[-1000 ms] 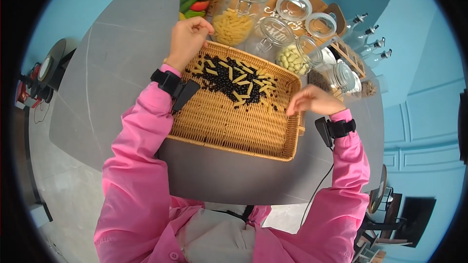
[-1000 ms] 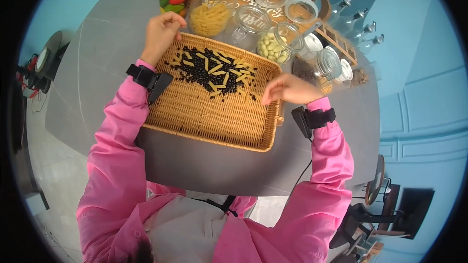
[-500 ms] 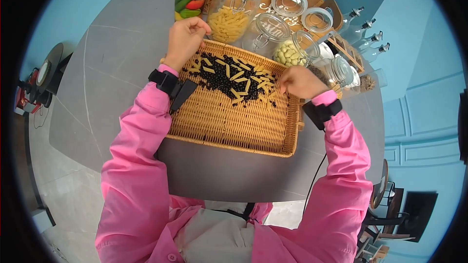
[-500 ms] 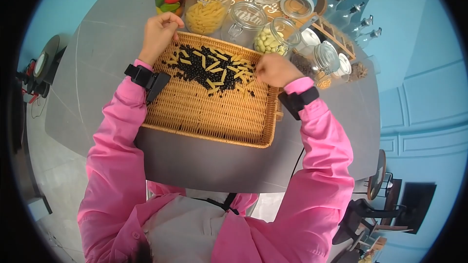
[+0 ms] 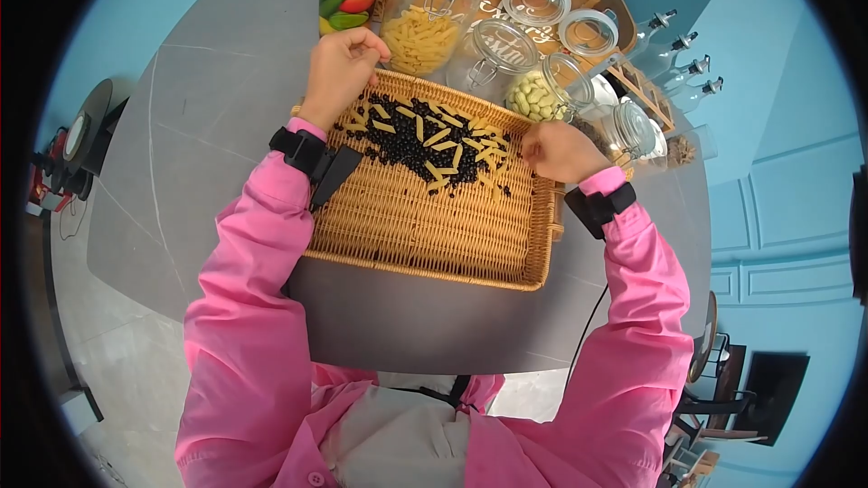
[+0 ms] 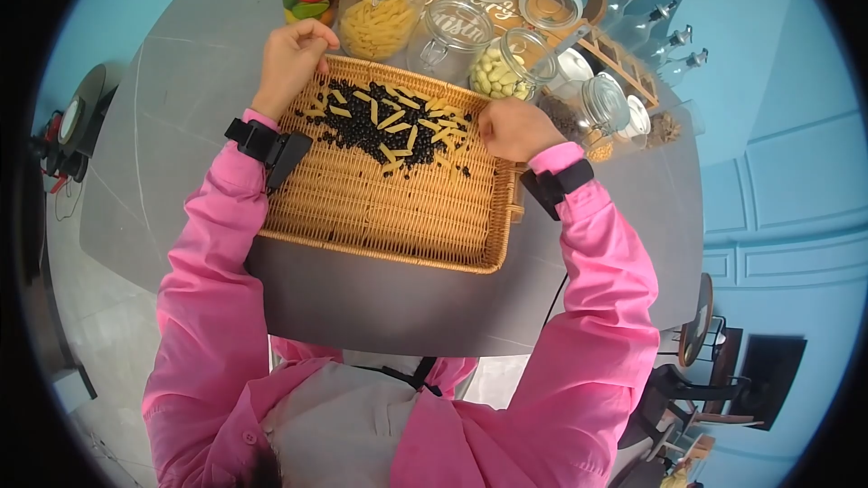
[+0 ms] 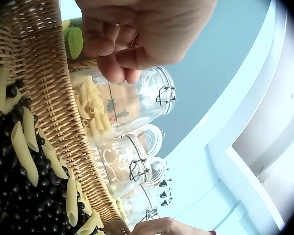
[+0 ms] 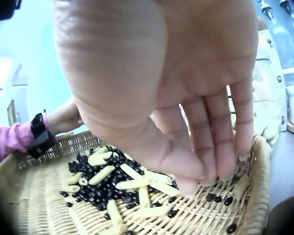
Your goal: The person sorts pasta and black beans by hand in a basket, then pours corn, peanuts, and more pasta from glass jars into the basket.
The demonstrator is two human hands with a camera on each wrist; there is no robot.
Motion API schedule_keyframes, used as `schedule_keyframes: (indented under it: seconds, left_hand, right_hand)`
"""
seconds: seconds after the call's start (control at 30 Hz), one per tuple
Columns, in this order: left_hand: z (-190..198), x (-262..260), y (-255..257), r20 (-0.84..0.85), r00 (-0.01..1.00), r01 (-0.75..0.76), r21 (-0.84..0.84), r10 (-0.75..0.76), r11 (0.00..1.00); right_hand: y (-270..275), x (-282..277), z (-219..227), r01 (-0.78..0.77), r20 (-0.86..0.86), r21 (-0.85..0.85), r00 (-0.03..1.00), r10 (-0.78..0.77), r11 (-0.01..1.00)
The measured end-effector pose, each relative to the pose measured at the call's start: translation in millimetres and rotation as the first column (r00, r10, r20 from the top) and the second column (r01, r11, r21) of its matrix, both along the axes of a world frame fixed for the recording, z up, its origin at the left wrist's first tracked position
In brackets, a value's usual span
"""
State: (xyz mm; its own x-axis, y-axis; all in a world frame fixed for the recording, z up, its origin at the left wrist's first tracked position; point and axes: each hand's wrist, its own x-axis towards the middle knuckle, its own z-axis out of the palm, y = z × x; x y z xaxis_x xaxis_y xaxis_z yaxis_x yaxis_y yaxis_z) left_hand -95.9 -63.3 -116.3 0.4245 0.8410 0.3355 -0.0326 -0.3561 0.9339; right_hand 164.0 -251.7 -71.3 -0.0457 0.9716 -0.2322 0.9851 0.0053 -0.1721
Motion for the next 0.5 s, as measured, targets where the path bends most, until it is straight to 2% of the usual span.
schedule_keyframes:
  seconds: [0.03, 0.07, 0.13, 0.27, 0.5]
  left_hand:
    - [0, 1, 0, 0.002, 1.0, 0.004, 0.004, -0.004, 1.0]
    - [1, 1, 1, 0.006, 1.0, 0.005, 0.002, -0.005, 1.0]
    - [0, 1, 1, 0.008, 1.0, 0.012, 0.008, -0.013, 1.0]
    - [5, 0, -4, -0.032, 0.999, 0.004, -0.013, -0.005, 1.0]
    - [-3, 2, 2, -0.017, 1.0, -0.001, 0.024, 0.002, 1.0]
  right_hand:
    - [-4, -2, 1, -0.005, 0.103, -0.022, 0.995, 0.007, 1.0]
    - [-10, -7, 1, -0.004, 0.106, -0.023, 0.994, 0.006, 1.0]
    - [-19, -19, -1, -0.083, 0.409, 0.047, 0.911, 0.057, 0.995]
    - [-17, -22, -18, -0.025, 0.48, -0.011, 0.877, 0.027, 1.0]
    - [-12, -19, -31, -0.092, 0.542, 0.054, 0.839, 0.048, 0.994]
